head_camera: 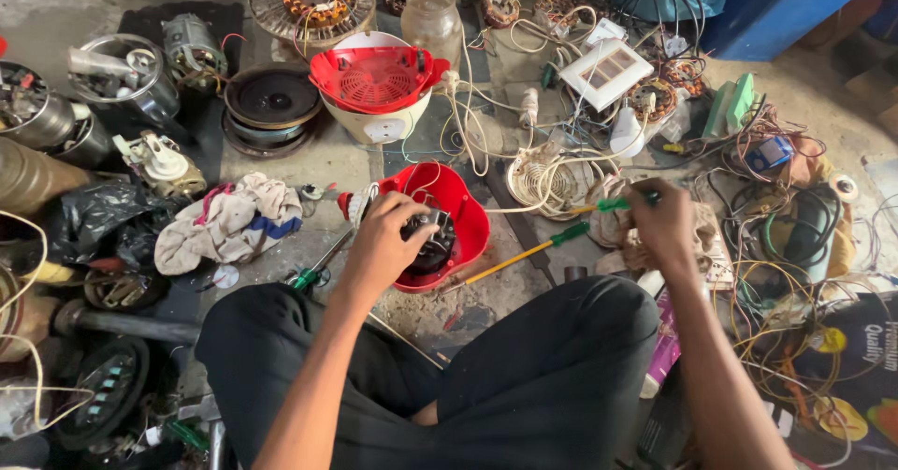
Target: The person repairs an electrical appliance by disassembling components, manipulating wires, and using a screwdriver to reassemble the red plastic housing while seated on the floor amidst various motor and fan parts.
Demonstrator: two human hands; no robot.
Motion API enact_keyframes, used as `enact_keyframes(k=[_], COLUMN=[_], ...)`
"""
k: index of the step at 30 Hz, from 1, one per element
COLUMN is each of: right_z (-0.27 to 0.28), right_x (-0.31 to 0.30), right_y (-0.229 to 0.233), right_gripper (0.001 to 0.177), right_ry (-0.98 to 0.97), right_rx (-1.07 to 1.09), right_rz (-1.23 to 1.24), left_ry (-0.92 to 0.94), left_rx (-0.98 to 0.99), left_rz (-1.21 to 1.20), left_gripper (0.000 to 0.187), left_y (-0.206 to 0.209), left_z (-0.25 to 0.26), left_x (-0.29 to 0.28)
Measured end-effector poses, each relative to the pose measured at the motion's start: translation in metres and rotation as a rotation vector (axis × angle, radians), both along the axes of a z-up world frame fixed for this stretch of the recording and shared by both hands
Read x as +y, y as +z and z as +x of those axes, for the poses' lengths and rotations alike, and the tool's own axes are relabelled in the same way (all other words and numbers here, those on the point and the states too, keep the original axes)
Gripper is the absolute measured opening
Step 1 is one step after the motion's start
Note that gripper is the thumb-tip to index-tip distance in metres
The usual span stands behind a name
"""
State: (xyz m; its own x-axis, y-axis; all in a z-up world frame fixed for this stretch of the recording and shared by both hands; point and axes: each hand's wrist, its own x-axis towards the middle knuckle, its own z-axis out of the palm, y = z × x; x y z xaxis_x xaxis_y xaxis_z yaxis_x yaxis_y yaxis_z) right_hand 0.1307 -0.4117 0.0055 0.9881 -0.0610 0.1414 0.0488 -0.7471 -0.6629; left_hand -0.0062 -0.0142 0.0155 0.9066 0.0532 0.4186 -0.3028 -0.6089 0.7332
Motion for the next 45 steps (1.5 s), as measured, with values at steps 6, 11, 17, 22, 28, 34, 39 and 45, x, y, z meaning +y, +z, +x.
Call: enact_keyframes(k=[6, 11, 17, 22, 28, 34, 39, 45], right_z=[0.016, 0.036, 0.029, 0.004, 0.010, 0.004, 0.008, 0.014], right_x=[0.000, -0.029, -0.022, -0.003, -0.007, -0.004, -0.006, -0.012], right_y=[-0.073, -0.127, -0.133, -0.098, -0.106, -0.096, -0.103, -0.114], right_gripper=[0.023, 0.029, 0.045, 0.042, 0.040, 0.036, 0.034, 0.036], right_ry=[-0.081, 0.071, 0.078, 0.043, 0.254, 0.210, 0.191, 0.186], right_rx=[0.213, 0.140, 0.185, 0.259, 0.151, 0.237, 0.299, 0.320], right_rz=[0.446, -0.162, -0.482, -0.492, -0.399, -0.330, -0.284, -0.182], left_ry=[-0.083, -0.098, -0.003, -0.111, -0.104, -0.170, -0.178, 0.000], left_rx=[0.016, 0.138, 0.128, 0.072, 0.178, 0.097, 0.133, 0.292], left_rz=[0.104, 0.283, 0.315, 0.144, 0.069, 0.035, -0.019, -0.034], left_gripper=[0.014, 0.016, 0.025, 0.014, 0.019, 0.019, 0.018, 0.030], left_y=[0.007, 0.015, 0.017, 0.013, 0.008, 0.002, -0.013, -0.016], left_z=[0.004, 0.012, 0.009, 0.007, 0.016, 0.014, 0.023, 0.035], left_x=[0.013, 0.013, 0.002, 0.009, 0.010, 0.013, 0.021, 0.010])
